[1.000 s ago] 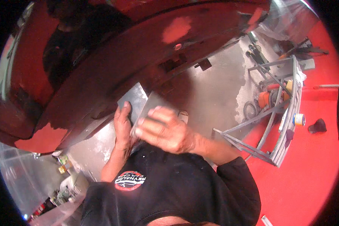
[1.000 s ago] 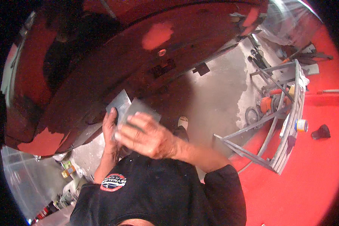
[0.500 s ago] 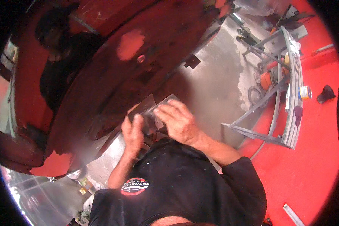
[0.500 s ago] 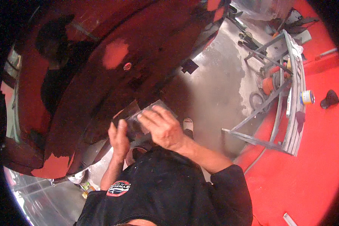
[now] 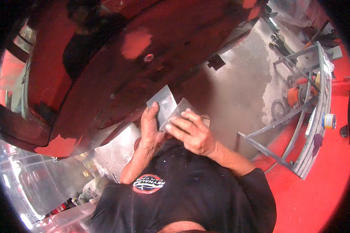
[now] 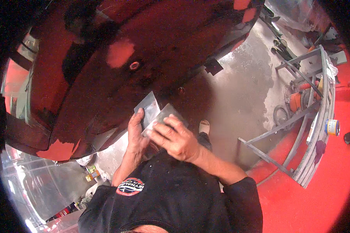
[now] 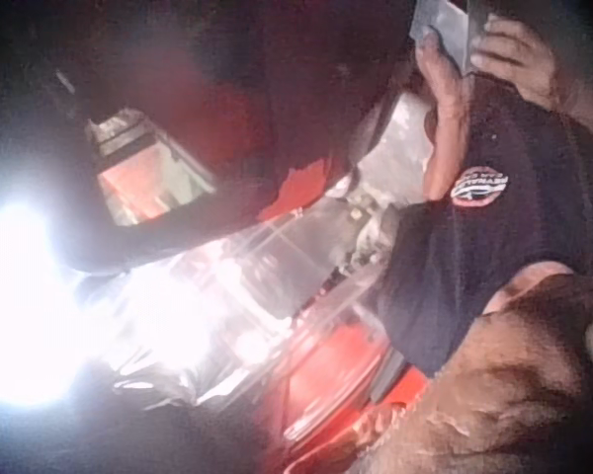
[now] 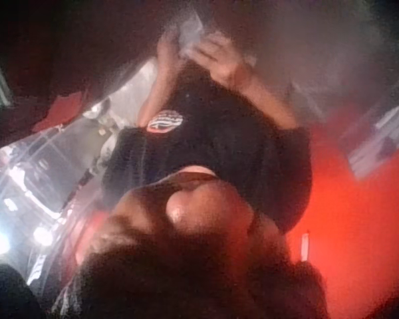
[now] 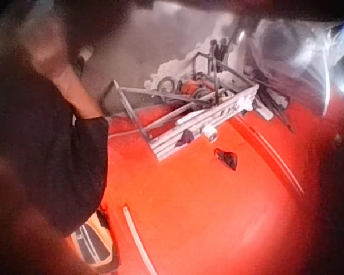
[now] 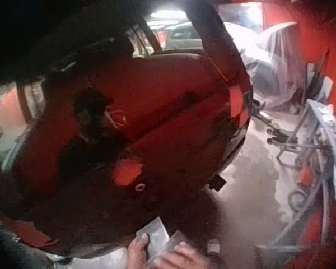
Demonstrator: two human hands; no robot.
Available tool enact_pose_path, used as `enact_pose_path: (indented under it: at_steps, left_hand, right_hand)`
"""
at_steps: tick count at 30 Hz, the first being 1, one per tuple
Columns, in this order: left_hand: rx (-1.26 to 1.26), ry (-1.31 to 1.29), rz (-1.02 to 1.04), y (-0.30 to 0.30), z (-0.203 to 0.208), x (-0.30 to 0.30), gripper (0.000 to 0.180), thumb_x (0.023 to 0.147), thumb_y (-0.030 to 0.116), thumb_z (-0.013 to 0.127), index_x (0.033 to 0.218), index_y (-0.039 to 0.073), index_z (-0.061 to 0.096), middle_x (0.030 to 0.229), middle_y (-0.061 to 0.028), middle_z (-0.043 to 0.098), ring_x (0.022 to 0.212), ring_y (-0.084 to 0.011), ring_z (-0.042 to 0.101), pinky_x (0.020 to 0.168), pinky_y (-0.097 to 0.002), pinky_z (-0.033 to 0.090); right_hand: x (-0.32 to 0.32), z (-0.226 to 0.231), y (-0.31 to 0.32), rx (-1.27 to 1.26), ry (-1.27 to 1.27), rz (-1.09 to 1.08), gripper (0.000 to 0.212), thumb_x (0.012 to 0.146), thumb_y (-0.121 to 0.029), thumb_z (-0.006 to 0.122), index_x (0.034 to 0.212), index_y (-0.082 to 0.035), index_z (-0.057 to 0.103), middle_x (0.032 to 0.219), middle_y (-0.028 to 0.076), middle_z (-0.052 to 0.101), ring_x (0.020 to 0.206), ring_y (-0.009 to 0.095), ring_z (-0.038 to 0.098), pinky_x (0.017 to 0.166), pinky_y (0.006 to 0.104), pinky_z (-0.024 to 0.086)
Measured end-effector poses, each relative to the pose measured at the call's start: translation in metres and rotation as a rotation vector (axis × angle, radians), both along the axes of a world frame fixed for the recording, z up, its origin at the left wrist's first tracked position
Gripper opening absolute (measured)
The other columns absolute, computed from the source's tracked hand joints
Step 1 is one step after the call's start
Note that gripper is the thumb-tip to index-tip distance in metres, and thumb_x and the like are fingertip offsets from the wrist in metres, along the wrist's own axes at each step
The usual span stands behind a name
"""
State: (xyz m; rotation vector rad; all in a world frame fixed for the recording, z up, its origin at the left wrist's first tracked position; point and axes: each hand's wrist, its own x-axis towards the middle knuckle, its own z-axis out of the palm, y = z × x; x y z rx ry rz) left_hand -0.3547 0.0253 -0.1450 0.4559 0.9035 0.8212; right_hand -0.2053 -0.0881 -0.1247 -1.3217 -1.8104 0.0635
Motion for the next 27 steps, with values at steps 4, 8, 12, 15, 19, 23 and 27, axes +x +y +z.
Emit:
enact_pose_path:
  at_steps: [4,8,12,15,19,23,27]
  left_hand:
    - [-0.084,0.017,0.075,-0.02,0.007,0.015,0.029,0.103,0.02,0.055,0.126,0.003,0.054,0.112,-0.0128,0.067,0.098,-0.027,0.068,0.085,-0.0447,0.059]
    - [0.183,0.271,0.139,-0.026,0.033,0.053,0.033,0.101,0.02,0.056,0.129,0.003,0.052,0.111,-0.0118,0.067,0.096,-0.0249,0.067,0.086,-0.0406,0.056]
    - [0.814,0.795,-0.177,-0.037,0.014,0.072,0.029,0.103,0.02,0.054,0.123,0.001,0.061,0.112,-0.0077,0.066,0.099,-0.0166,0.059,0.089,-0.0326,0.048]
    - [0.588,0.518,0.136,-0.021,0.014,0.081,0.028,0.104,0.022,0.054,0.121,0.001,0.061,0.11,-0.0067,0.064,0.096,-0.0148,0.057,0.086,-0.0316,0.048]
    - [0.648,0.771,0.189,-0.017,0.006,0.061,0.03,0.103,0.023,0.055,0.119,-0.002,0.061,0.101,-0.0085,0.067,0.091,-0.019,0.061,0.082,-0.0357,0.051]
    - [0.727,1.268,-0.087,-0.023,-0.079,-0.019,0.036,0.1,0.023,0.054,0.124,-0.004,0.059,0.097,-0.028,0.068,0.092,-0.0404,0.068,0.081,-0.0488,0.052]
    - [0.535,1.493,-0.243,-0.045,-0.146,-0.108,0.036,0.098,0.02,0.054,0.125,-0.003,0.059,0.104,-0.0325,0.067,0.1,-0.0499,0.064,0.086,-0.0549,0.05]
  right_hand:
    - [0.054,-0.027,-0.008,-0.137,-0.134,-0.175,0.038,0.08,-0.01,0.062,0.116,-0.014,0.074,0.115,0.005,0.067,0.112,0.031,0.057,0.102,0.041,0.048]
    - [0.098,-0.051,-0.02,-0.167,-0.107,-0.228,0.038,0.079,-0.004,0.062,0.114,-0.011,0.073,0.111,0.005,0.068,0.11,0.032,0.059,0.1,0.0404,0.049]
    - [0.094,-0.018,-0.017,-0.246,0.045,-0.153,0.034,0.078,0.001,0.061,0.108,-0.009,0.075,0.108,0.007,0.07,0.105,0.033,0.061,0.097,0.0422,0.05]
    - [0.111,-0.037,-0.026,-0.338,0.063,0.008,0.035,0.08,-0.002,0.061,0.111,-0.008,0.075,0.108,0.007,0.071,0.105,0.03,0.061,0.092,0.0395,0.05]
    - [0.125,-0.052,-0.002,-0.492,0.66,-0.027,0.037,0.085,0.008,0.055,0.116,-0.001,0.072,0.111,0.015,0.071,0.099,0.03,0.067,0.09,0.0374,0.051]
    - [0.108,-0.011,0.056,-0.316,0.621,-0.097,0.03,0.09,0.002,0.058,0.117,-0.001,0.071,0.113,0.017,0.07,0.104,0.031,0.067,0.093,0.0376,0.051]
    - [0.084,0.019,0.114,-0.08,0.469,-0.162,0.032,0.09,0.0,0.059,0.121,-0.002,0.069,0.113,0.017,0.07,0.104,0.034,0.066,0.093,0.0409,0.05]
